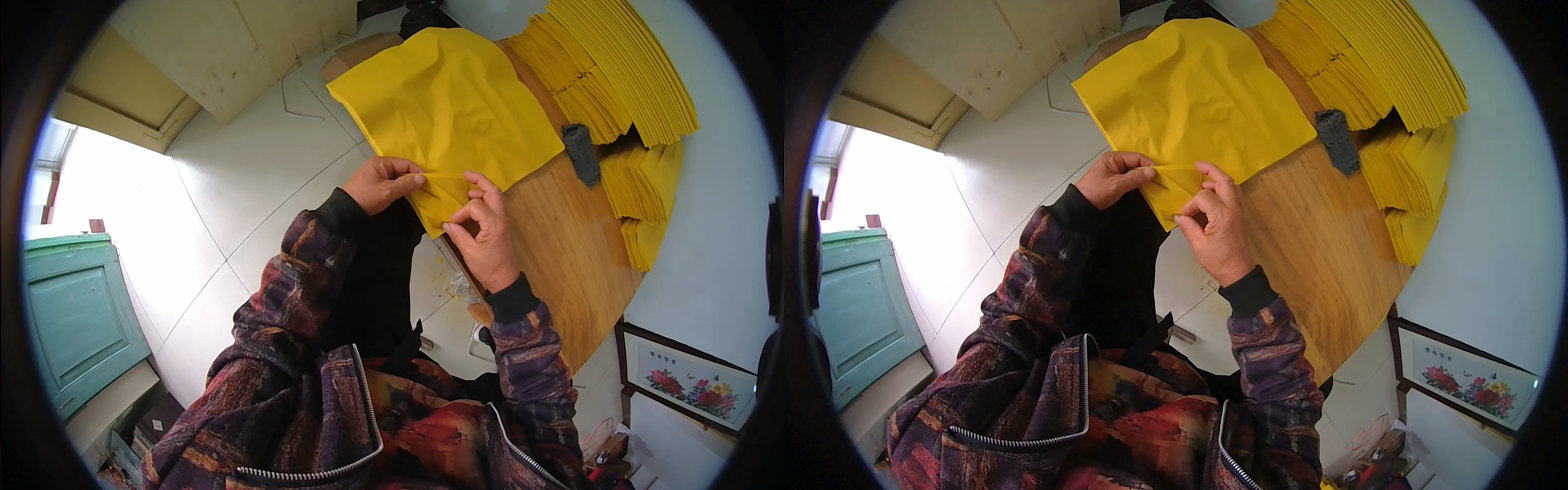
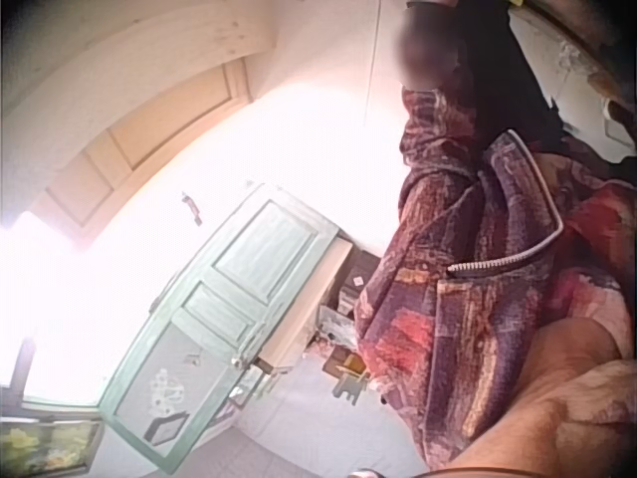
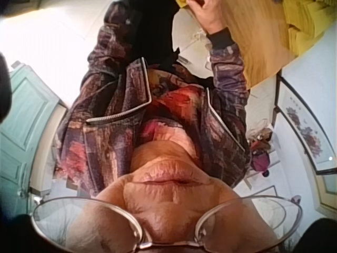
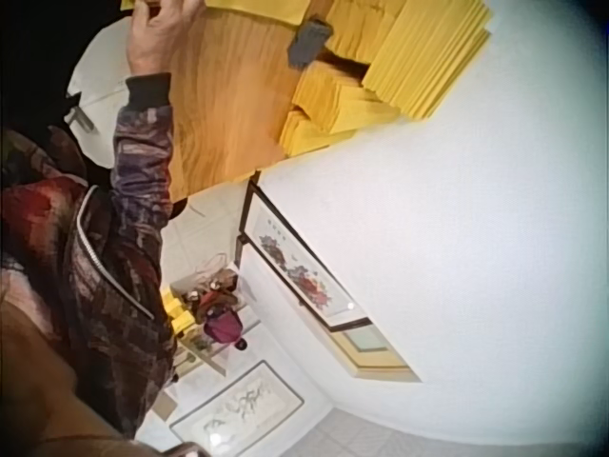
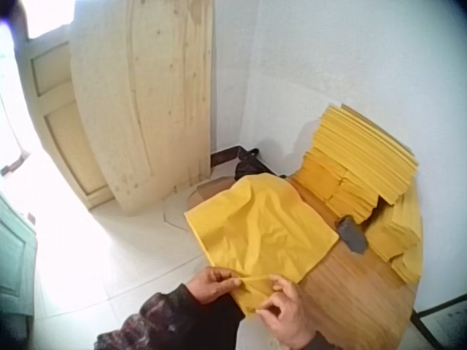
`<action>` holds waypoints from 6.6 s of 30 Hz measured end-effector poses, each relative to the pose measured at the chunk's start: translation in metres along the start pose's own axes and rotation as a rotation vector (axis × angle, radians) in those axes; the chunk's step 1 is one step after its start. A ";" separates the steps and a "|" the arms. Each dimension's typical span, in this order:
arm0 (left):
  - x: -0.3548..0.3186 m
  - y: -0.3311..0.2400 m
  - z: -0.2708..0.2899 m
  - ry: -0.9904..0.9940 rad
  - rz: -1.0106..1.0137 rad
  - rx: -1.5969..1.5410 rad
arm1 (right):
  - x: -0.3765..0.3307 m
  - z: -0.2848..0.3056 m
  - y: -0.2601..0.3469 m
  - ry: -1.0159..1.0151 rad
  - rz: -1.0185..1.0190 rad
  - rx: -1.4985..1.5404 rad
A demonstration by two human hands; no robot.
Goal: The person folds yellow sheets one at a time on a low wooden table, smoothing each fold and stacking the finished sheets. The person repeats this process throughout the clip.
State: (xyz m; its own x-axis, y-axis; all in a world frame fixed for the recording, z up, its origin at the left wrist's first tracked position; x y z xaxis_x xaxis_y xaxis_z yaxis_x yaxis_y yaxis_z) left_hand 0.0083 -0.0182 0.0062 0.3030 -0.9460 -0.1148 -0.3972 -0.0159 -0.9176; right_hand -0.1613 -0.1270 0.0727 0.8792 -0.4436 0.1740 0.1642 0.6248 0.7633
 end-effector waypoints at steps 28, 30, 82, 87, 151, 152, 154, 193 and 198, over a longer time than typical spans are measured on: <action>-0.002 -0.004 0.003 0.125 0.111 -0.132 | 0.005 0.007 -0.010 0.088 -0.040 0.062; -0.002 -0.004 0.001 0.114 0.111 -0.142 | 0.006 0.007 -0.008 0.082 -0.031 0.041; 0.000 0.010 -0.012 -0.216 0.005 -0.145 | -0.011 0.006 -0.009 -0.098 0.206 -0.349; -0.001 0.013 -0.015 -0.188 -0.022 -0.213 | -0.006 0.014 -0.006 -0.025 0.173 -0.347; 0.000 0.016 -0.008 -0.132 -0.043 -0.138 | -0.031 0.012 0.007 -0.036 0.219 -0.504; 0.000 0.016 -0.008 -0.139 -0.054 -0.144 | -0.027 0.003 0.012 -0.017 0.255 -0.517; 0.000 0.018 -0.010 -0.151 -0.048 -0.177 | -0.018 -0.004 0.015 -0.033 0.310 -0.577; -0.002 0.014 -0.007 -0.110 -0.054 -0.085 | -0.008 -0.005 0.008 -0.118 0.257 -0.413; -0.002 0.012 -0.009 -0.121 -0.072 -0.138 | -0.006 -0.003 0.007 -0.019 0.175 -0.366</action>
State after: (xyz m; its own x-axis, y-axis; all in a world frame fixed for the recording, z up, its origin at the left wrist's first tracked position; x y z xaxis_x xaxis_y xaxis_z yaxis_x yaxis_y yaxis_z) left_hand -0.0050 -0.0199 -0.0014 0.4335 -0.8952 -0.1036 -0.4831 -0.1338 -0.8653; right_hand -0.1642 -0.1177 0.0752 0.9002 -0.3195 0.2959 0.1640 0.8782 0.4493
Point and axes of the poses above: each hand's wrist, its own x-axis towards the middle knuckle, its own z-axis out of the back of the hand, y = z × x, the point moved 2 cm from there along x, towards the middle knuckle, and after that the axes turned 5 degrees about -x, right-handed, at the moved point
